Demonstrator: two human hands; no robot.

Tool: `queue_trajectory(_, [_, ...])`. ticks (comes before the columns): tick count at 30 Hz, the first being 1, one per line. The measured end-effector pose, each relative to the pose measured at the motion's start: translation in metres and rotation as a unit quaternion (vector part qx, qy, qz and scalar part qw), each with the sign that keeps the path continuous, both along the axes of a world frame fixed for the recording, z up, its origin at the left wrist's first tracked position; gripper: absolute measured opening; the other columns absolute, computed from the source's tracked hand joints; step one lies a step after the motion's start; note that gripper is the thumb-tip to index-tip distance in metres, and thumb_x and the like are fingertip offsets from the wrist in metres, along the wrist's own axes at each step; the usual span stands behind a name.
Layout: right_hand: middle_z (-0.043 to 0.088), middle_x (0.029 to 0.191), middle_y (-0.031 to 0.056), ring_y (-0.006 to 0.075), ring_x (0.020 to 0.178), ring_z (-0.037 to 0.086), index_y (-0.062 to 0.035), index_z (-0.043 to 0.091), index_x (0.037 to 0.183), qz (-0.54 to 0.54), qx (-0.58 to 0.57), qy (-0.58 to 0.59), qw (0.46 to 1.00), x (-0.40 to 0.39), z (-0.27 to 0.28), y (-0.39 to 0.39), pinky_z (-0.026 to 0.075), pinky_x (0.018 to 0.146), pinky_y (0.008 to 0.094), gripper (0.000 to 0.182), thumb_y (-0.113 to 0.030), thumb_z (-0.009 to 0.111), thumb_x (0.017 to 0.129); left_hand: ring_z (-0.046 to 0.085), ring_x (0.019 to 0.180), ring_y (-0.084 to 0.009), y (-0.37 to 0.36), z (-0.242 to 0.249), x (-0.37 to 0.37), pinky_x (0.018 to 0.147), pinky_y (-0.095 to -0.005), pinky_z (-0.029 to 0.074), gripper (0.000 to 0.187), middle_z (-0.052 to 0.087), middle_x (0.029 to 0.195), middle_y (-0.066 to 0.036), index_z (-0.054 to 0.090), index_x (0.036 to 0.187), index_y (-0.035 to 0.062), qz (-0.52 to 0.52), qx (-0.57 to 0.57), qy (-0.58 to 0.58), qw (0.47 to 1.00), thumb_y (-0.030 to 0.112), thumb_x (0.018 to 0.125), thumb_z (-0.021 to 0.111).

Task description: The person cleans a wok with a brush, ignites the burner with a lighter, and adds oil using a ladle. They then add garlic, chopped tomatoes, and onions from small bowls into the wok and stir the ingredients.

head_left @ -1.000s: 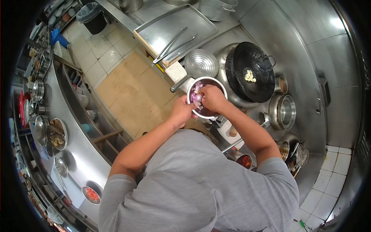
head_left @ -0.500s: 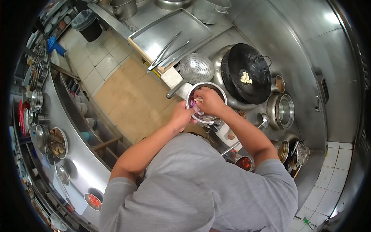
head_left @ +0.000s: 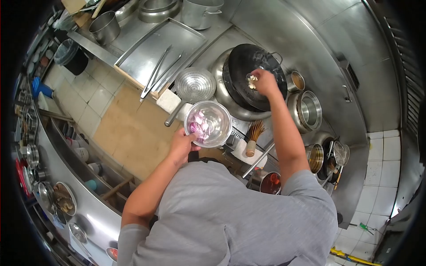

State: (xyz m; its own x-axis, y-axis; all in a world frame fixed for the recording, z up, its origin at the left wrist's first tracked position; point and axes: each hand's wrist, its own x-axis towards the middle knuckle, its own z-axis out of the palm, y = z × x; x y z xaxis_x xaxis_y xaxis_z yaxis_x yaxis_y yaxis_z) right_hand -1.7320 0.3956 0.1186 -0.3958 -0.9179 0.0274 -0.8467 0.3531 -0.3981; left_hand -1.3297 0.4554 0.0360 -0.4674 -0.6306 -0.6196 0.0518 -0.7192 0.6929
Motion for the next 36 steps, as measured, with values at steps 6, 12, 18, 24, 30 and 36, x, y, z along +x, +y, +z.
queue_trajectory(6, [0.08,0.093,0.0156,0.0327,0.09,0.078,-0.0068,0.078,0.096,-0.16,-0.196,0.087,0.964,-0.013,0.046,-0.006,0.06,0.083,0.0426,0.016,-0.014,0.081,0.083,0.071,0.084,-0.0145,0.01,0.001,0.053,0.065,-0.0268,0.062,0.023,0.073,0.111,-0.007,0.065,0.126,0.0019,0.078,-0.026,-0.002,0.997,0.011,0.105,0.066])
queue_trajectory(12, [0.075,0.129,0.0194,0.0367,0.122,0.07,-0.0109,0.074,0.133,-0.097,-0.001,0.155,0.983,-0.002,0.02,-0.002,0.054,0.106,0.0445,0.05,-0.021,0.084,0.085,0.068,0.08,-0.0113,0.066,-0.035,0.171,0.063,-0.0255,0.059,0.02,0.071,0.106,-0.006,0.065,0.122,0.0031,0.266,-0.072,-0.082,0.958,0.014,0.105,0.068])
queue_trajectory(18, [0.077,0.093,0.0094,0.0194,0.085,0.071,-0.003,0.077,0.106,0.112,-0.141,-0.043,0.983,0.134,-0.099,-0.017,0.057,0.079,0.0343,0.016,-0.012,0.078,0.093,0.066,0.071,-0.0115,0.199,-0.042,0.323,0.057,-0.0271,0.054,0.022,0.071,0.094,-0.007,0.065,0.117,-0.001,0.543,0.0,-0.261,0.798,0.016,0.104,0.07])
queue_trajectory(24, [0.072,0.082,0.0065,0.0153,0.073,0.064,-0.0023,0.075,0.102,0.388,-0.005,-0.135,0.912,0.403,-0.105,0.023,0.054,0.073,0.0329,0.012,-0.011,0.077,0.093,0.066,0.071,-0.0137,0.33,-0.072,0.414,0.06,-0.0271,0.056,0.021,0.069,0.094,-0.009,0.063,0.113,-0.002,0.69,0.063,-0.283,0.663,0.016,0.104,0.069])
queue_trajectory(30, [0.072,0.083,0.0071,0.0141,0.075,0.066,-0.0011,0.073,0.101,0.501,0.012,-0.192,0.844,0.534,-0.096,0.045,0.055,0.074,0.0318,0.011,-0.009,0.076,0.094,0.069,0.091,-0.025,0.385,-0.093,0.446,0.081,-0.0397,0.062,0.043,0.062,0.113,-0.015,0.052,0.124,-0.0044,0.816,0.049,-0.087,0.569,0.035,0.11,0.063])
queue_trajectory(36, [0.066,0.077,0.0062,0.0129,0.071,0.063,-0.0011,0.072,0.107,0.489,0.073,-0.185,0.849,0.549,-0.097,0.089,0.053,0.07,0.0312,0.014,-0.004,0.071,0.094,0.068,0.099,-0.0264,0.455,-0.126,0.529,0.08,-0.0389,0.061,0.046,0.064,0.11,-0.014,0.055,0.124,-0.0023,0.938,0.027,-0.034,0.344,0.041,0.11,0.062])
